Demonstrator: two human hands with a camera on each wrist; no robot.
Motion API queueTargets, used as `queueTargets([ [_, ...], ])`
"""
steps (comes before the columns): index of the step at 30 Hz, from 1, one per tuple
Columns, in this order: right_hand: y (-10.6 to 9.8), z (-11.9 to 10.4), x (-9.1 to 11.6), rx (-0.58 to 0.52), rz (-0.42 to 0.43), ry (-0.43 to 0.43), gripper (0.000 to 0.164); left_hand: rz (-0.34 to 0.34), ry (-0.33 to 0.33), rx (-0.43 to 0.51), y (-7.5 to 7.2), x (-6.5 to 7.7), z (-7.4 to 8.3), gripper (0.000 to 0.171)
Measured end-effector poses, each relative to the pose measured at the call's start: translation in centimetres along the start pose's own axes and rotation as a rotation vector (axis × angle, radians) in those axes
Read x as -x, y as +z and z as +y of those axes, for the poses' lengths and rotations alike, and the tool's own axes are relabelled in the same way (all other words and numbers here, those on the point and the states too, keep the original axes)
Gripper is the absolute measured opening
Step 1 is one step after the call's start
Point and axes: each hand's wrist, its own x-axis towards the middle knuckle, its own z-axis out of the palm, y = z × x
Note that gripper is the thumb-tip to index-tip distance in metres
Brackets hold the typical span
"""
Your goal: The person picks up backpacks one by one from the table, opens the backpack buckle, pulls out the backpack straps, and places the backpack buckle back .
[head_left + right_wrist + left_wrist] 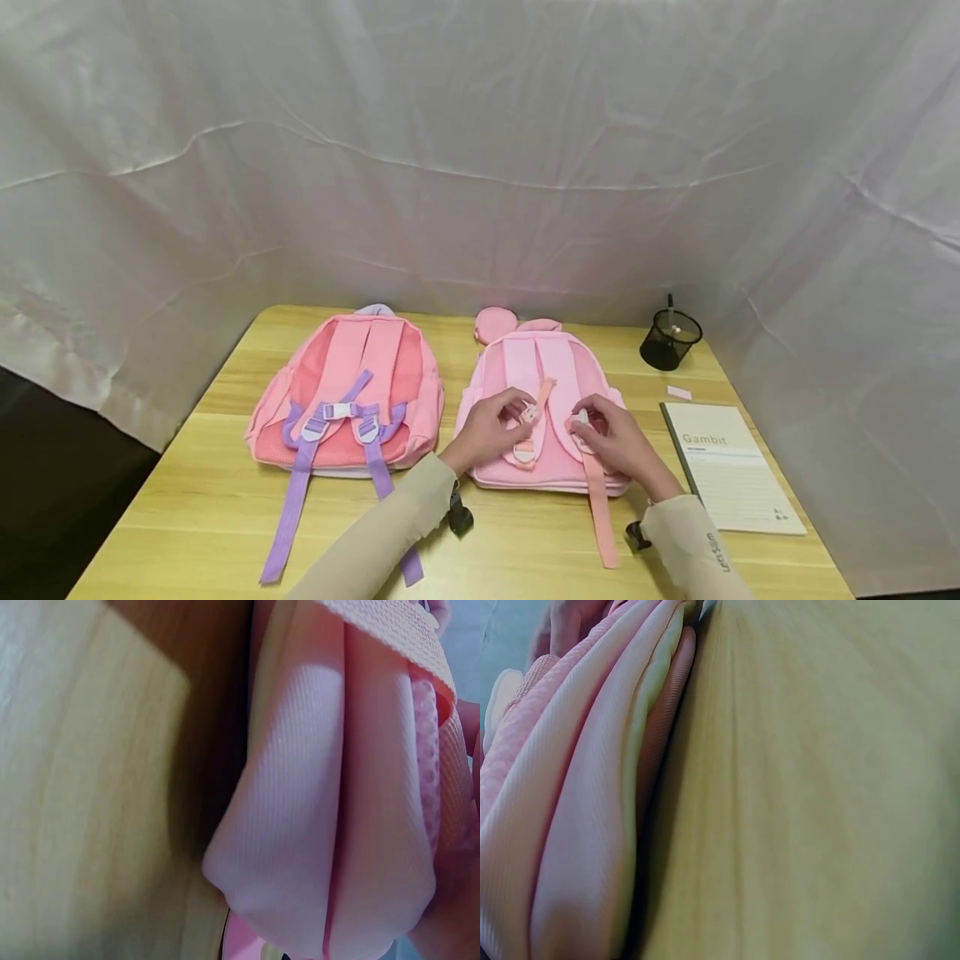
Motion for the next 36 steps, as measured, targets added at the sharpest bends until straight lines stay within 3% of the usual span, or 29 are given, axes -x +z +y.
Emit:
queueTargets([
  [5, -0.1, 0.0, -0.1, 0.040, 0.005, -0.003, 0.018, 0.005, -0.013, 0.046, 0.1, 0.0, -0.1, 0.032],
  [13, 0.1, -0.4, -0.1, 0.098, 0.041, -0.082, 0.022, 0.023, 0.025, 0.088, -0.1, 0.1, -0.1, 0.034],
  [23, 0.8, -3.2, -1.3, 0.065, 0.158, -0.276, 0.022, 0.033, 0.022, 0.085, -0.1, 0.3, -0.5, 0.035],
  [27, 1.4, -3.6, -2.0, 0.035, 0.095, -0.237, 0.021, 0.026, 0.017, 0.094, -0.1, 0.2, -0.6, 0.034],
  [31, 2.1, -3.5, -2.3, -0.006, -0.008, -0.133, 0.024, 0.019, 0.018, 0.100, 0.0, 0.2, -0.6, 0.032],
  [36, 2.7, -3.1, -2.5, 0.033, -0.055, -0.077, 0.027, 0.008, 0.017, 0.119, 0.1, 0.2, -0.5, 0.032],
])
